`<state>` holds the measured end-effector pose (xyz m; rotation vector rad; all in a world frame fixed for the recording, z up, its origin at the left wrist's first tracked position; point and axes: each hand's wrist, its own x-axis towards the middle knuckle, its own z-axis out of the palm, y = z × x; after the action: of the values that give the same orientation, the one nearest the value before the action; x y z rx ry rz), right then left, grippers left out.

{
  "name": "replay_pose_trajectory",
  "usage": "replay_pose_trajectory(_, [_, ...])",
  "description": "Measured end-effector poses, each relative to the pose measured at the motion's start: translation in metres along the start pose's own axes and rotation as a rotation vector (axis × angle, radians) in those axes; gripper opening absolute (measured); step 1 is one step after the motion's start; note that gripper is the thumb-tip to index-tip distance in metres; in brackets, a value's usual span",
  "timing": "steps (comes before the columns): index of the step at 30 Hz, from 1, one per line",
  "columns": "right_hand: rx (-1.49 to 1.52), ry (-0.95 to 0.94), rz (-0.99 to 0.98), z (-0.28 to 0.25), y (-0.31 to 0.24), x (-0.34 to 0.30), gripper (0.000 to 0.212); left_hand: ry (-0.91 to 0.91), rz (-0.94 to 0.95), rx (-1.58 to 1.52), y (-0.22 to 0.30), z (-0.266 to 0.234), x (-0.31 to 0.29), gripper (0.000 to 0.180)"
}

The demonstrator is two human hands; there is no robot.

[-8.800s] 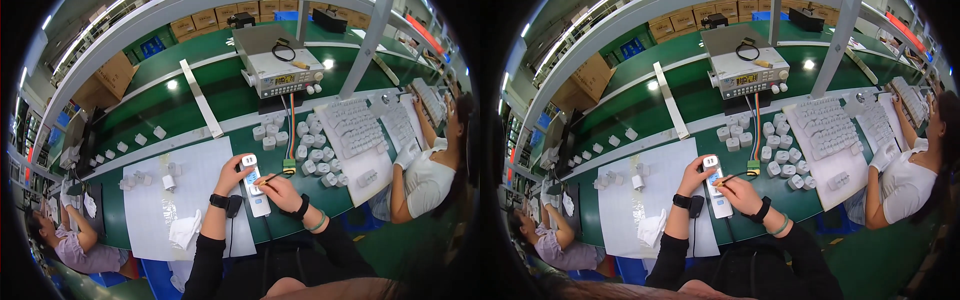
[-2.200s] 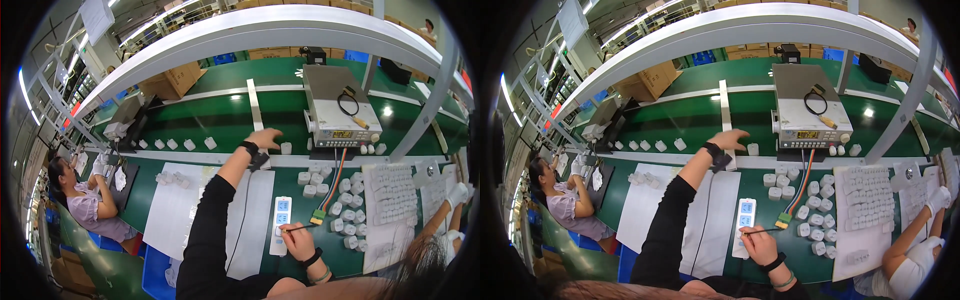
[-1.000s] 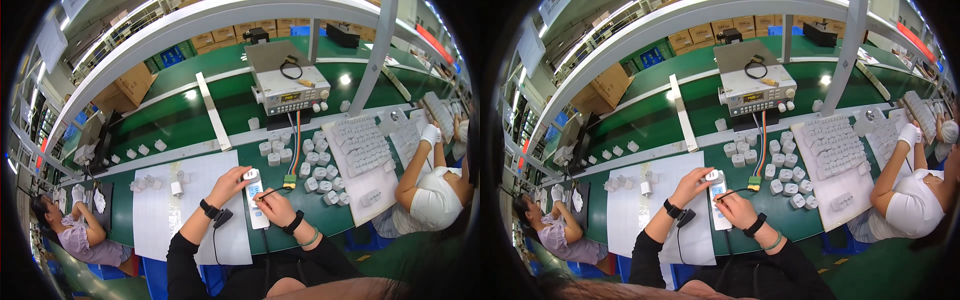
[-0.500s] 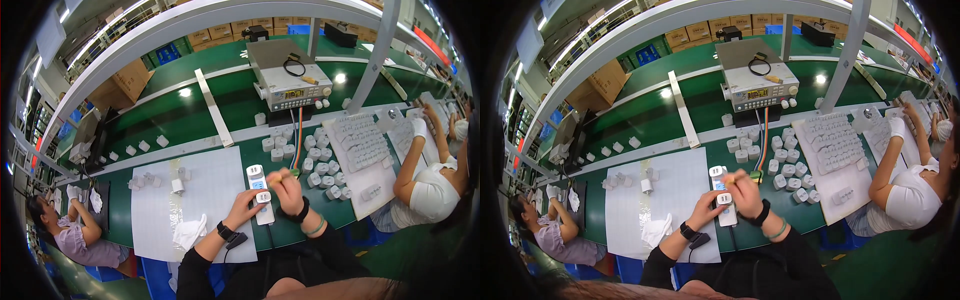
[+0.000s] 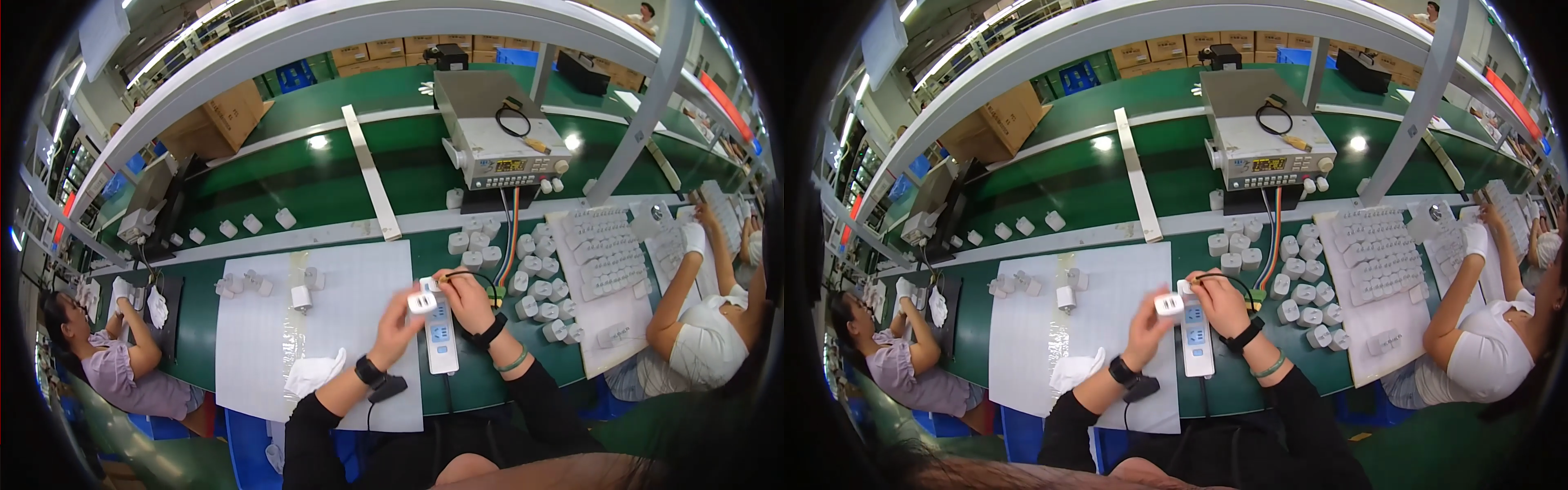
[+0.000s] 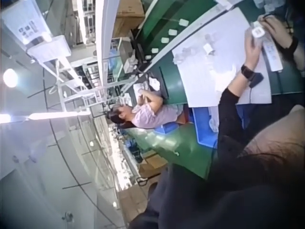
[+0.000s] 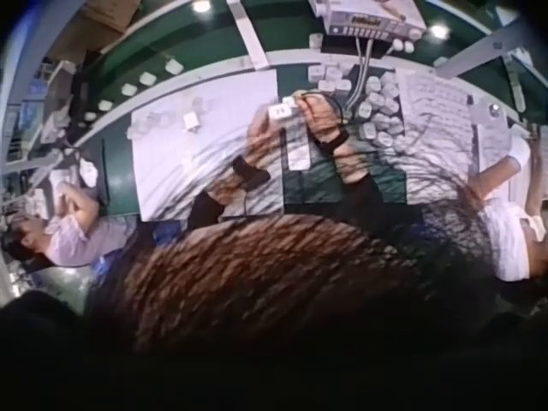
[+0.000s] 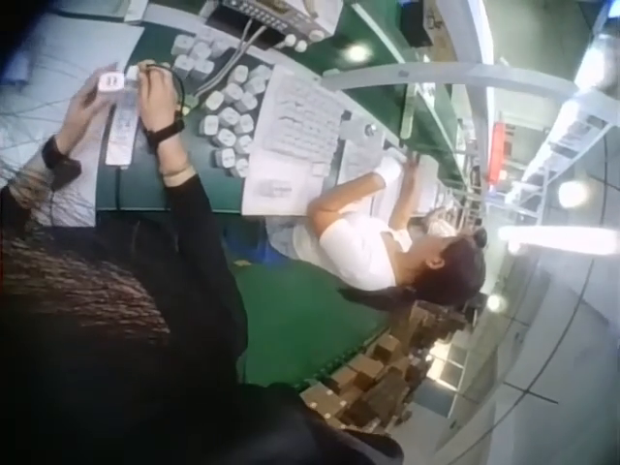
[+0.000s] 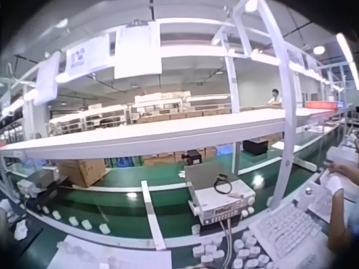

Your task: The person tests power adapters by plugging them into a power strip, touching the contacts with a probe, and placing them onto a conveyor belt. The person also wipes the adapters with a cloth and moves them between the belt and the work surface by hand.

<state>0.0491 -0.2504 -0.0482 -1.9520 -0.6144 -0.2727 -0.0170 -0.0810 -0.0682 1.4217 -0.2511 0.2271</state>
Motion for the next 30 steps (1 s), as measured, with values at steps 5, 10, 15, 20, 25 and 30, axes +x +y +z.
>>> replay_pose_trajectory(5, [0.014, 0.004, -0.006, -0.003, 0.003, -0.003, 0.016, -0.115, 0.176, 0.803, 0.036, -0.020, 0.158, 0.059])
replay_pose_trajectory(10, [0.051, 0.002, -0.039, 0.002, 0.001, -0.003, 0.016, -0.152, 0.014, 1.253, -0.036, -0.050, 0.245, 0.057])
replay_pose_trajectory(15, [0.109, -0.061, 0.045, -0.004, -0.001, 0.000, 0.017, -0.255, -0.021, 1.567, -0.059, -0.055, 0.259, 0.052])
replay_pose_trajectory(20, [0.124, -0.035, 0.034, -0.009, 0.000, 0.001, 0.019, -0.178, -0.133, 2.070, -0.031, -0.106, 0.292, 0.023])
replay_pose_trajectory(25, [0.191, -0.084, 0.087, -0.005, -0.008, 0.002, 0.019, -0.167, -0.817, 2.536, -0.049, -0.230, 0.263, 0.024])
replay_pose_trajectory(30, [0.157, -0.061, 0.063, -0.007, 0.013, -0.005, 0.019, -0.281, -0.345, 2.298, -0.011, -0.205, 0.243, 0.024])
